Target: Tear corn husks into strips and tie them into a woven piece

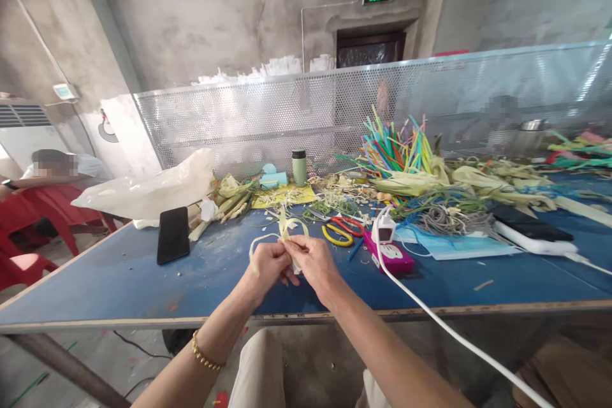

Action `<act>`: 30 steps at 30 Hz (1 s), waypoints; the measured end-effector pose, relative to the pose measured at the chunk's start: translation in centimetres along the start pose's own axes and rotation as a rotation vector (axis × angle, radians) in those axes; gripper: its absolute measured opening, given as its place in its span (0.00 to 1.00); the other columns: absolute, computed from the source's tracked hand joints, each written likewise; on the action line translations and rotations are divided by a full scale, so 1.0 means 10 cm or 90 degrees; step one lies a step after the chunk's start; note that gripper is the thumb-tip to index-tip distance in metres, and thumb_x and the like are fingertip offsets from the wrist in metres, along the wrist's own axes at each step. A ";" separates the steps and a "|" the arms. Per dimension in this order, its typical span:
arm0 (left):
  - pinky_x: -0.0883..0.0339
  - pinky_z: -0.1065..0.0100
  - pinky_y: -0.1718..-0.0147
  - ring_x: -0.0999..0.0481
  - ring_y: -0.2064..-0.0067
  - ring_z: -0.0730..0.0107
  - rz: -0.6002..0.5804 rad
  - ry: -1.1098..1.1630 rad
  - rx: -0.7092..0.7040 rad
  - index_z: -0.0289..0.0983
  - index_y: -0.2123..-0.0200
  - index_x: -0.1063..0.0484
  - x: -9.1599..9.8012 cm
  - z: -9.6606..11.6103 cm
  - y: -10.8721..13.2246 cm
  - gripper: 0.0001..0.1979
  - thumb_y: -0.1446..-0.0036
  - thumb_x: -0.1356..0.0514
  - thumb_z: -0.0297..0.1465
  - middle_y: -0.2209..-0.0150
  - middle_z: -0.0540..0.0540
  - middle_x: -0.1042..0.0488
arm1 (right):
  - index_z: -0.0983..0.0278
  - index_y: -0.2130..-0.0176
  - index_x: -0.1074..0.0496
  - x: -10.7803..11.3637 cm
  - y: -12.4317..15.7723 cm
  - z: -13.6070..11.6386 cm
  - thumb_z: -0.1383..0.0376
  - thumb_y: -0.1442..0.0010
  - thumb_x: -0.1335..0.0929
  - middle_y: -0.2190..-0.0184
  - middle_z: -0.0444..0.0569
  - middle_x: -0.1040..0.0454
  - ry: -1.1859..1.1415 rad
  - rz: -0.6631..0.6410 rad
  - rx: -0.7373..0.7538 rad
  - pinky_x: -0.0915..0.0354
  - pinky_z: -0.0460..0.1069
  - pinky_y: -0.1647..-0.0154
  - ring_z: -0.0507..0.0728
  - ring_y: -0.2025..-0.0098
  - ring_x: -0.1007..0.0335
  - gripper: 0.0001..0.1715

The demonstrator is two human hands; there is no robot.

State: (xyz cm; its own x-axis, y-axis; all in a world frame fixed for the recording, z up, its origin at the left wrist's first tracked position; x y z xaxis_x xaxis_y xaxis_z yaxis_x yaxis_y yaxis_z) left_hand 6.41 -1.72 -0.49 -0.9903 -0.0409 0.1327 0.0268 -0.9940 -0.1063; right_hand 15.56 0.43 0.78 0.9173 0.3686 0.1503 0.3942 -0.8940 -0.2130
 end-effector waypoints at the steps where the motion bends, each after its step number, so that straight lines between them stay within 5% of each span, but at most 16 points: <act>1: 0.41 0.74 0.84 0.27 0.82 0.70 -0.015 -0.003 0.013 0.34 0.81 0.30 0.01 0.00 -0.01 0.14 0.48 0.42 0.36 0.82 0.44 0.27 | 0.66 0.69 0.26 0.06 -0.03 0.00 0.50 0.45 0.32 0.81 0.45 0.30 0.005 0.032 0.010 0.43 0.46 0.81 0.52 0.82 0.37 0.20; 6: 0.41 0.74 0.82 0.26 0.80 0.72 -0.108 -0.081 0.003 0.34 0.73 0.25 0.24 0.01 -0.13 0.14 0.49 0.38 0.41 0.73 0.44 0.22 | 0.66 0.66 0.27 0.29 -0.22 0.02 0.56 0.40 0.36 0.77 0.45 0.28 0.119 0.029 0.023 0.44 0.45 0.80 0.50 0.81 0.37 0.17; 10: 0.37 0.72 0.74 0.26 0.77 0.71 0.079 -0.450 -0.111 0.36 0.74 0.25 0.68 0.14 -0.39 0.12 0.43 0.45 0.33 0.75 0.47 0.23 | 0.66 0.71 0.28 0.33 -0.31 0.06 0.70 0.37 0.40 0.79 0.47 0.29 0.501 -0.003 0.091 0.44 0.47 0.71 0.53 0.75 0.33 0.15; 14: 0.37 0.66 0.62 0.24 0.62 0.59 0.178 -0.593 -0.107 0.35 0.74 0.23 1.07 0.21 -0.71 0.09 0.47 0.44 0.25 0.70 0.40 0.22 | 0.65 0.61 0.26 0.30 -0.28 0.13 0.74 0.38 0.40 0.65 0.51 0.24 0.677 0.028 0.146 0.44 0.49 0.63 0.57 0.62 0.29 0.15; 21: 0.38 0.62 0.57 0.25 0.56 0.52 0.284 -0.715 -0.042 0.32 0.75 0.25 1.75 0.38 -1.22 0.10 0.48 0.46 0.20 0.66 0.34 0.23 | 0.63 0.58 0.24 0.30 -0.21 0.22 0.70 0.36 0.39 0.61 0.53 0.26 0.719 0.054 0.161 0.44 0.52 0.58 0.60 0.56 0.32 0.15; 25: 0.37 0.66 0.59 0.24 0.60 0.56 0.286 -0.722 -0.027 0.32 0.79 0.28 1.94 0.42 -1.41 0.08 0.51 0.43 0.21 0.72 0.37 0.25 | 0.66 0.50 0.28 0.35 -0.18 0.17 0.71 0.39 0.37 0.55 0.55 0.27 0.675 0.121 0.185 0.42 0.54 0.53 0.62 0.51 0.34 0.19; 30: 0.35 0.69 0.62 0.25 0.63 0.62 0.295 -0.692 -0.044 0.29 0.73 0.25 2.15 0.51 -1.55 0.06 0.52 0.43 0.23 0.73 0.42 0.24 | 0.66 0.57 0.27 0.43 -0.13 0.05 0.72 0.40 0.38 0.58 0.54 0.26 0.580 0.200 0.280 0.39 0.54 0.49 0.61 0.53 0.33 0.13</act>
State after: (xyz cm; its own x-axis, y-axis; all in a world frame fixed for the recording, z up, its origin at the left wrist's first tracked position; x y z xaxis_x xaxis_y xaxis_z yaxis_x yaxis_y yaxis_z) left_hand -14.58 12.30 9.07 -0.2520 -0.4938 0.8323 0.3123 -0.8555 -0.4130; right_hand 19.03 3.35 1.22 0.6650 -0.3561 0.6565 0.2996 -0.6780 -0.6713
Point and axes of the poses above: each hand's wrist, its own y-axis away from the middle knuckle, its own x-axis out of the back of the hand, z = x × y, the point moved 6 cm from there along -y, towards the middle knuckle
